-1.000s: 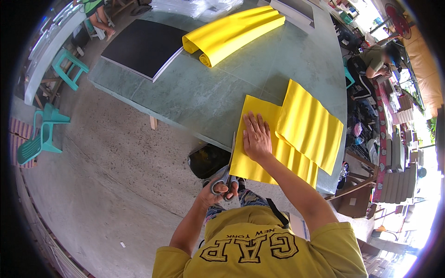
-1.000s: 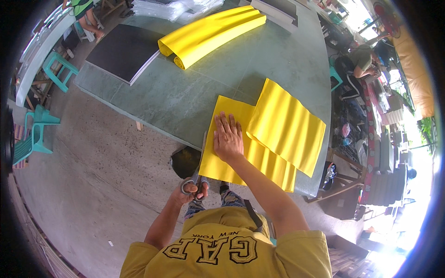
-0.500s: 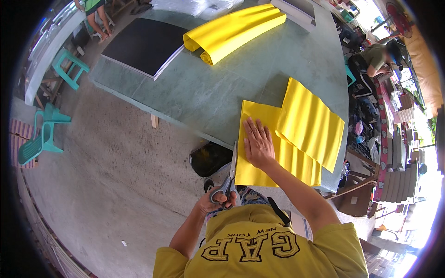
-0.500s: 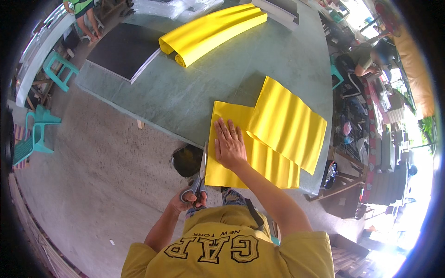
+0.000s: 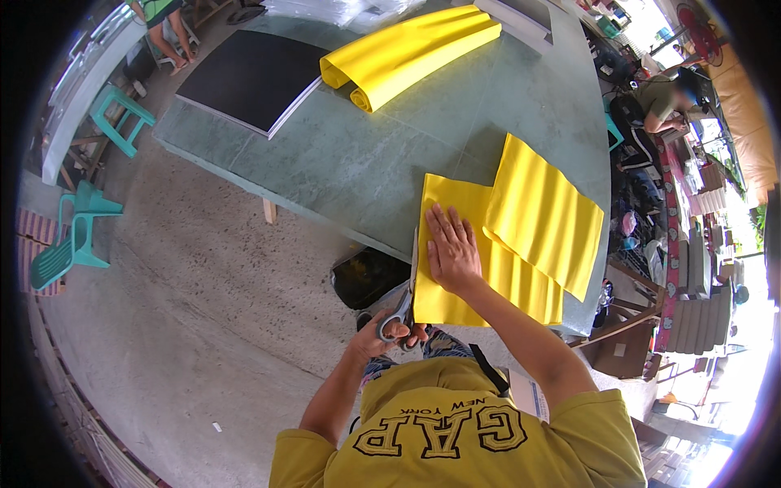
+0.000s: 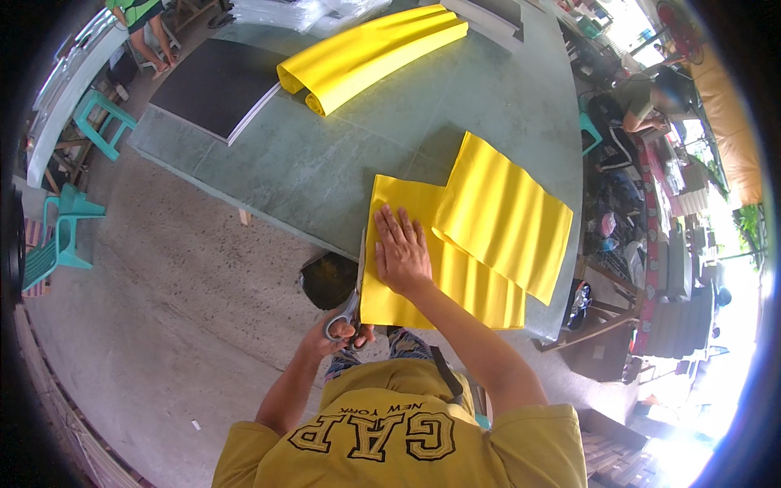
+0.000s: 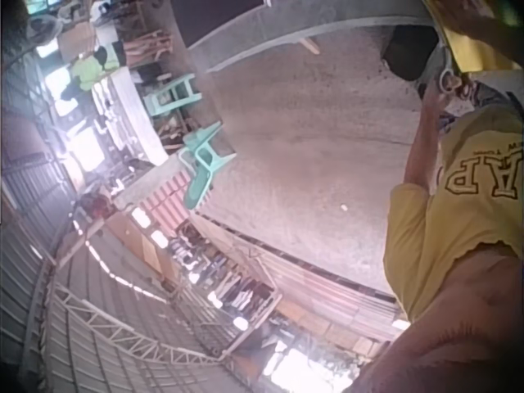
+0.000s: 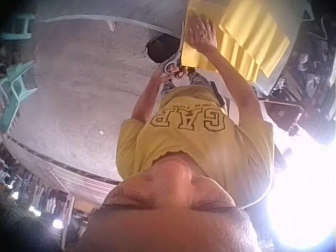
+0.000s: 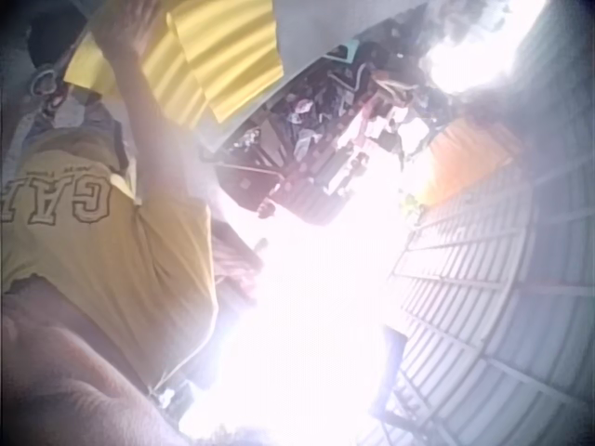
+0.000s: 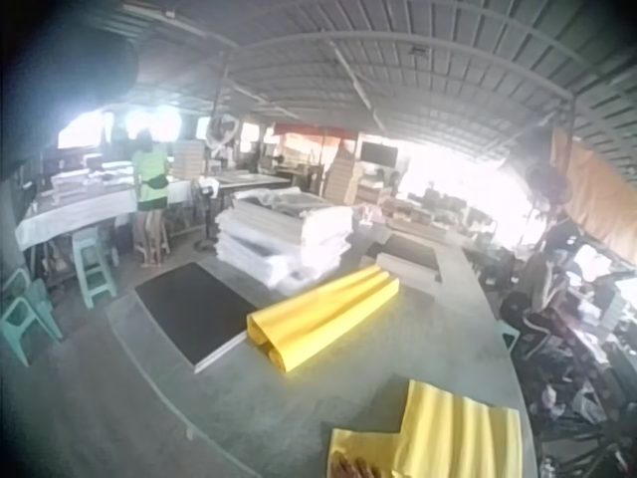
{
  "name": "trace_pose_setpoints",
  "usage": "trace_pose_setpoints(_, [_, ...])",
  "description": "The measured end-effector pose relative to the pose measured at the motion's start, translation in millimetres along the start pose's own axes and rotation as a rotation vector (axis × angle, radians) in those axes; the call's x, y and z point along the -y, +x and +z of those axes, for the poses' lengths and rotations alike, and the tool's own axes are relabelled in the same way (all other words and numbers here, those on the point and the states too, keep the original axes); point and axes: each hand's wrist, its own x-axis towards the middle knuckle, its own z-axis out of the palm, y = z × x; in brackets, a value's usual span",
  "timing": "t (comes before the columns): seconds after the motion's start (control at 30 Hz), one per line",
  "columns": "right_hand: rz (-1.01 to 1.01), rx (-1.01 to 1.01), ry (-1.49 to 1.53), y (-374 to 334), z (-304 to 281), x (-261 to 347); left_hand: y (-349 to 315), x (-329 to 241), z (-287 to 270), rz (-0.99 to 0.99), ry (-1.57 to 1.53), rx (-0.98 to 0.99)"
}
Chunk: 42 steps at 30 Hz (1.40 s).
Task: The person cuts a yellow sheet of paper using scissors. The person trims the edges of the sheet and then cuts it into smaller rectangular pieces on a work table.
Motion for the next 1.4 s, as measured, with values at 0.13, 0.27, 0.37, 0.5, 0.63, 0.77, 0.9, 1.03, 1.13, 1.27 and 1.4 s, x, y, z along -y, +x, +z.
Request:
trace_pose_setpoints(0.13, [-0.009, -0.021, -0.031, 0, 3, -2, 1, 3, 5, 0.044, -0.034, -0.022])
trace_pose_setpoints(0.27, [-0.051, -0.073, -0.018, 6, -4, -2, 0, 7, 5, 0.053, -0.082, -0.052])
trace_pose_setpoints(0.37, [0.0, -0.038, 0.074, 23, -9, -5, -3, 9, 5, 0.057, -0.097, -0.039])
trace_pose_setpoints(0.5, [-0.048, -0.181, 0.033, 19, 2, 5, -20, 14, 11, 0.037, -0.068, -0.055])
trace_pose_setpoints(0.63, [-0.012, -0.123, -0.025, 19, 7, 3, -22, 19, 13, 0.021, -0.056, -0.058])
trace_pose_setpoints(0.77, [0.002, -0.021, 0.047, 20, 8, 1, -11, 16, 14, 0.031, -0.059, -0.09])
trace_pose_setpoints(0.9, [-0.004, -0.044, 0.029, 21, 10, 0, 0, 20, 3, 0.064, 0.022, -0.069])
trace_pose_setpoints(1.03, [-0.003, -0.042, 0.017, 19, 11, -1, 0, 20, 3, 0.09, 0.044, -0.08])
trace_pose_setpoints(1.13, [-0.013, -0.053, 0.025, 19, 11, -1, 0, 28, -2, 0.127, 0.013, -0.077])
trace_pose_setpoints(1.27, [-0.009, -0.063, 0.031, 19, 10, 0, 2, 26, 11, 0.089, -0.128, -0.118])
trace_pose_setpoints(1.4, [-0.012, -0.061, 0.03, 19, 10, -1, 9, 12, 15, 0.133, -0.247, -0.111])
